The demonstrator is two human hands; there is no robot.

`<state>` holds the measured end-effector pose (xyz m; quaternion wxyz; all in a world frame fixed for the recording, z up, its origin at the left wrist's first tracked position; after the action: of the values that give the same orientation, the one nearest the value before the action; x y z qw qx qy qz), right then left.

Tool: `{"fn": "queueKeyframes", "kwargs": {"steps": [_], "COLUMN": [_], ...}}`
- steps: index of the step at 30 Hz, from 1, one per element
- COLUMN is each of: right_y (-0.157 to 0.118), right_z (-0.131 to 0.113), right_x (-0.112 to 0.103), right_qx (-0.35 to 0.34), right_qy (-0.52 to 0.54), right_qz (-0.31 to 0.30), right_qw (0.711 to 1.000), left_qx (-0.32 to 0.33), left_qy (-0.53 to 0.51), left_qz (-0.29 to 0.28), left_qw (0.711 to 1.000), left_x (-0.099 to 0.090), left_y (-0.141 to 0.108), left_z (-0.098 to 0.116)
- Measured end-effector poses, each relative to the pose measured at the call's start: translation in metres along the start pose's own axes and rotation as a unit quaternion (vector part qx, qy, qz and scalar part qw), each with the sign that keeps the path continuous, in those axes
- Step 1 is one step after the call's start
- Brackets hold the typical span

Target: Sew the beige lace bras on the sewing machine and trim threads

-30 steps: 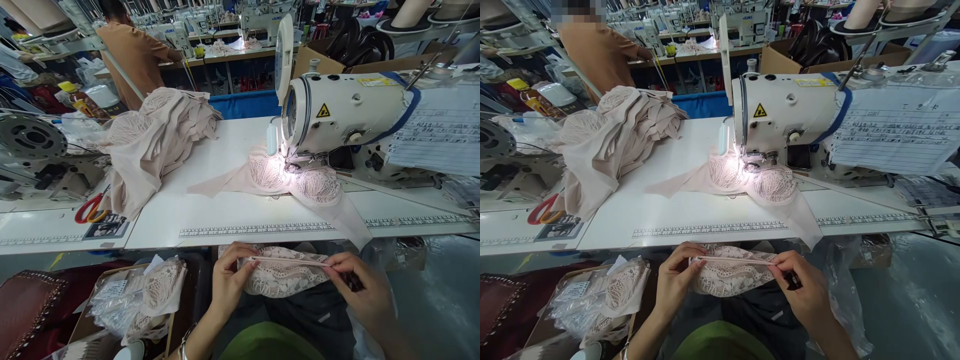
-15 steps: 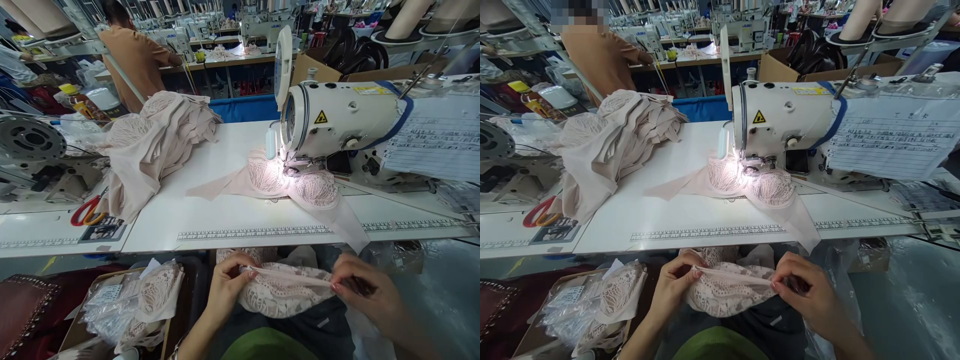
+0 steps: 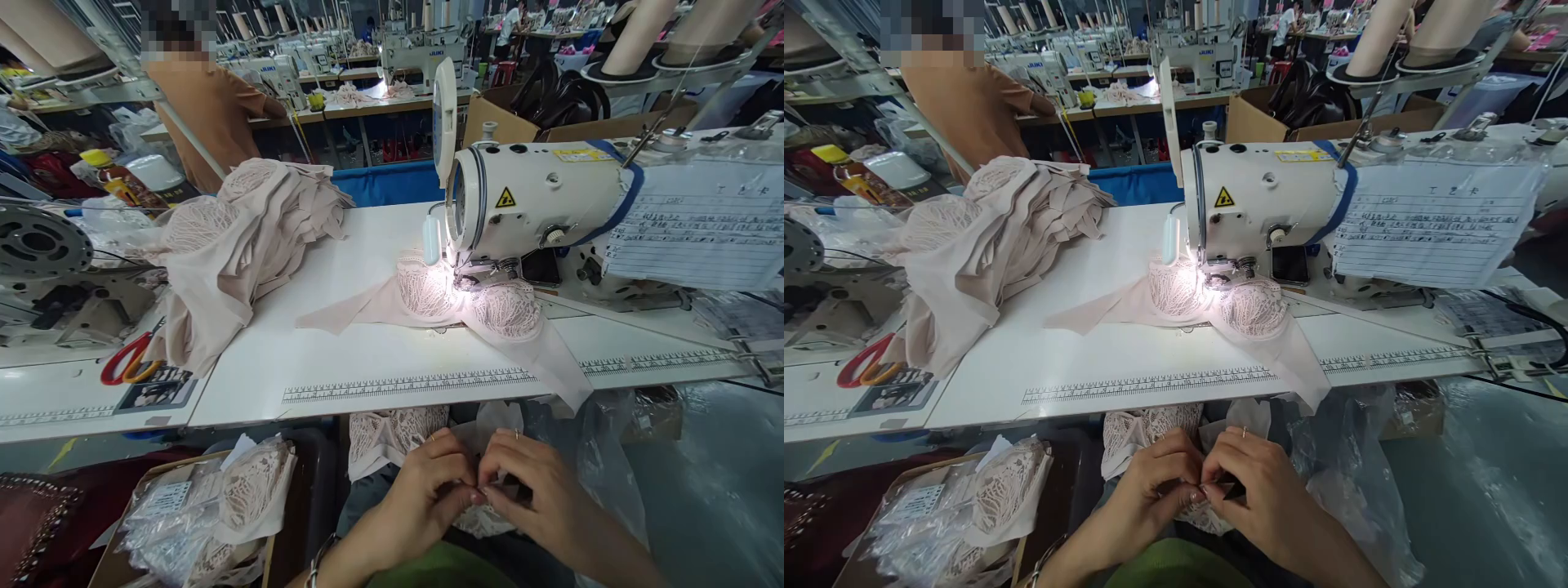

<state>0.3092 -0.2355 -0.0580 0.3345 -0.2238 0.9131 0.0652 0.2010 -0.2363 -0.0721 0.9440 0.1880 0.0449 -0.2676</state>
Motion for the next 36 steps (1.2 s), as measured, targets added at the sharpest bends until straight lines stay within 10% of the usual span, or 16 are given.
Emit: {"fn": "queueKeyframes", "kwargs": {"steps": [12, 36], "right_y": [-0.005, -0.003], "right_z": [0.010, 0.035], "right_x": [-0.002, -0.020], "right_qx": [-0.007, 0.069], "right_qy": [0.111, 0.241], "right_qz": [-0.054, 0.130], "right_qw": [0.992, 0.959], "left_qx": [-0.056, -0.099], "left_qy": [-0.008, -0.070], "left_qz": [0.017, 0.071], "left_qw": [0.998, 0.990], "left_x": [-0.017, -0.013], "left_y": [-0.006, -0.004], "left_z": [-0.006, -0.010]}}
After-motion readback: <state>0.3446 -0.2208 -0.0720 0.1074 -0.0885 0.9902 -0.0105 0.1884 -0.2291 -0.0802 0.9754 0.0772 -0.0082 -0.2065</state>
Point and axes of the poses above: each hand's wrist, its own y-axis towards the middle knuckle, its own x-axis out of the palm, z = x × y, the point moved 9 cm from there along y, towards the middle knuckle, and after that the axes turned 6 degrees about x, right-handed, at the moved point
